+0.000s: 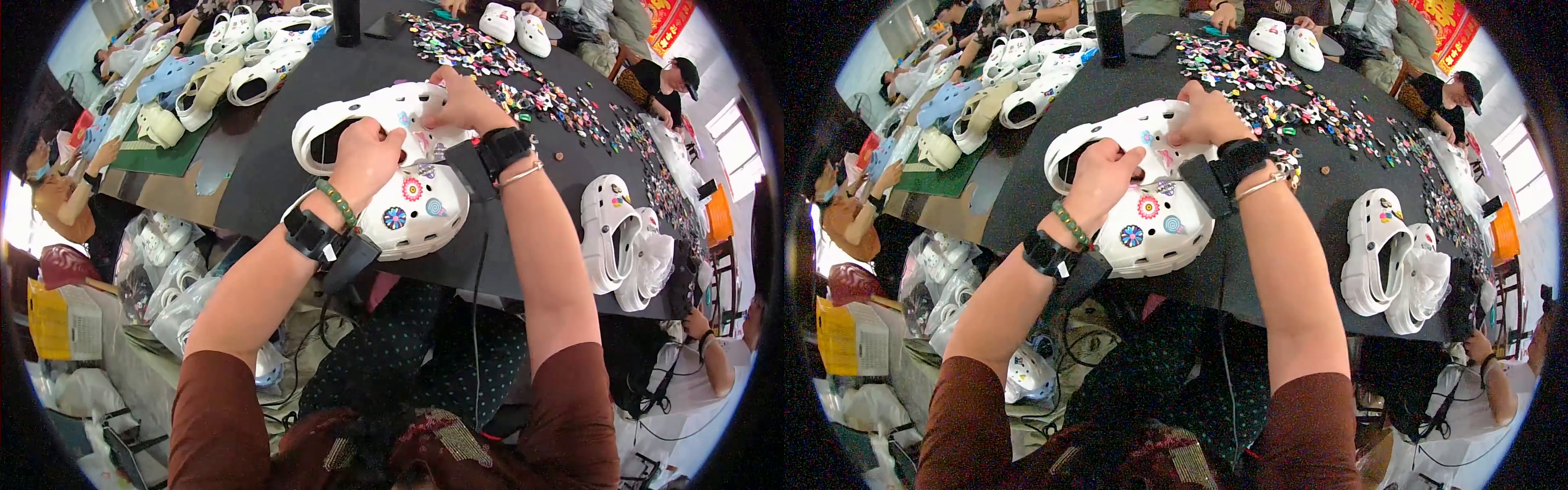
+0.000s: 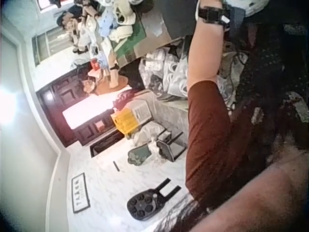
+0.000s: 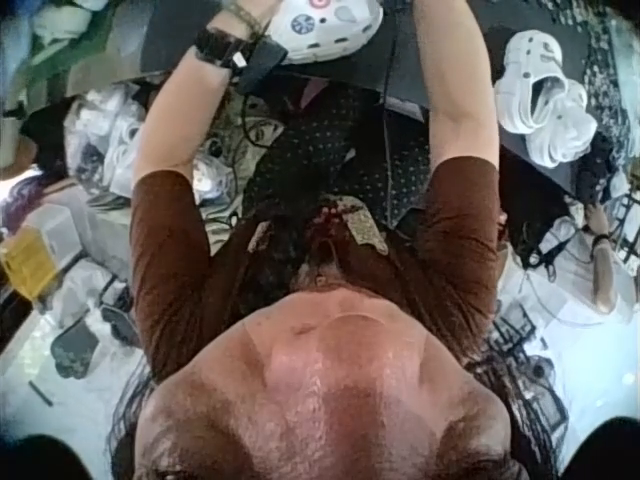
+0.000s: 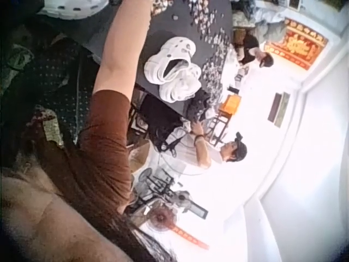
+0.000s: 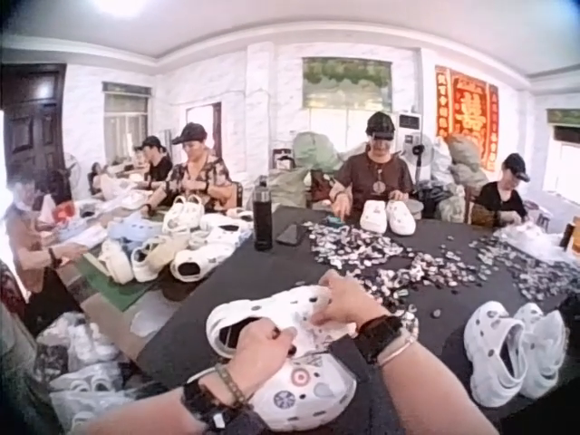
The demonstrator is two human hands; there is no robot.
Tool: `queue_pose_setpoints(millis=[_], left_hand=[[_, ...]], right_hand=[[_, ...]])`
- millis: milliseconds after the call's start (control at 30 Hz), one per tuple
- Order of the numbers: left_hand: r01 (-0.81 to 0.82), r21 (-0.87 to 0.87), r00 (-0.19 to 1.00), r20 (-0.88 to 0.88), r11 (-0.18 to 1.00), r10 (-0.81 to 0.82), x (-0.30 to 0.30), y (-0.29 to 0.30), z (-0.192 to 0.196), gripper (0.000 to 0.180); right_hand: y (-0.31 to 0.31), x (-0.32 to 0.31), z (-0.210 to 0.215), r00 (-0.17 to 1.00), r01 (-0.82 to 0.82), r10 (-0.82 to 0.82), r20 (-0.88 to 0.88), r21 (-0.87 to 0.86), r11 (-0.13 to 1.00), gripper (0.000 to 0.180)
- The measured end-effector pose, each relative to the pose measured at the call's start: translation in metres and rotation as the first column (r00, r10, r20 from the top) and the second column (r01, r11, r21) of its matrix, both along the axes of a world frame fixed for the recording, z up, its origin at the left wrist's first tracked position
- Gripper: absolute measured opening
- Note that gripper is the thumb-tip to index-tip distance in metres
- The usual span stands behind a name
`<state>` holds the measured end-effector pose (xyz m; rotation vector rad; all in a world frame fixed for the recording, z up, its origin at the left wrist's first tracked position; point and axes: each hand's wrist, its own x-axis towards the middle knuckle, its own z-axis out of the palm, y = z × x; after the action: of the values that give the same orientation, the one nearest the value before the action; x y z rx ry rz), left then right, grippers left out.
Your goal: Attaching decorative charms to the holes of clogs.
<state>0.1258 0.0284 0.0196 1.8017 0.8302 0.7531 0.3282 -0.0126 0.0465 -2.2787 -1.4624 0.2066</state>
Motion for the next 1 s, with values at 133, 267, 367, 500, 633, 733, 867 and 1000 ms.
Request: queue_pose_setpoints(millis=[133, 267, 367, 500, 633, 733, 867, 1000], left_hand=[[0.001, -0.014, 1.000, -0.004, 1.000, -0.001, 0.002, 0.006, -0.007, 0.029], [-0.036, 0.031, 0.999, 0.025, 0.999, 0.035, 0.005, 0.011, -0.011, 0.032], [-0.037, -0.041, 0.998, 0.042, 0.998, 0.039, 0.003, 0.007, -0.006, 0.032], [-0.036, 0.043, 0.999, -0.006, 0.998, 0.036, 0.003, 0.007, -0.003, 0.032], [-0.037, -0.011, 0.999, 0.023, 0.999, 0.037, 0.004, 0.002, -0.002, 0.033], [-0.039, 0.013, 0.999, 0.021, 0.999, 0.038, 0.001, 0.007, -0.004, 0.033], [-0.035, -0.003, 0.999, 0.026, 0.999, 0.035, 0.002, 0.008, -0.006, 0.033], [-0.029, 0.007, 0.998, 0.051, 1.000, 0.029, 0.004, 0.006, -0.008, 0.034]], right_hand=[[-0.009, 0.012, -0.007, 0.986, -0.078, 0.098, -0.131, 0.150, 0.986, 0.080], [-0.025, -0.009, -0.023, 0.997, 0.055, -0.021, -0.069, 0.541, 0.839, 0.058], [-0.033, -0.025, -0.011, 0.998, -0.061, 0.043, 0.050, 0.454, 0.889, 0.032], [-0.035, -0.032, -0.012, 1.000, 0.004, 0.010, -0.024, 0.514, 0.858, 0.015], [-0.035, -0.024, -0.014, 0.997, -0.070, 0.050, 0.052, 0.510, 0.858, 0.016], [-0.034, -0.022, -0.005, 0.980, -0.022, 0.108, -0.164, 0.456, 0.889, 0.016], [-0.030, -0.017, -0.009, 0.996, 0.003, -0.039, 0.086, 0.375, 0.927, 0.039], [-0.029, -0.007, -0.022, 0.970, 0.094, -0.003, -0.245, 0.361, 0.928, 0.081]])
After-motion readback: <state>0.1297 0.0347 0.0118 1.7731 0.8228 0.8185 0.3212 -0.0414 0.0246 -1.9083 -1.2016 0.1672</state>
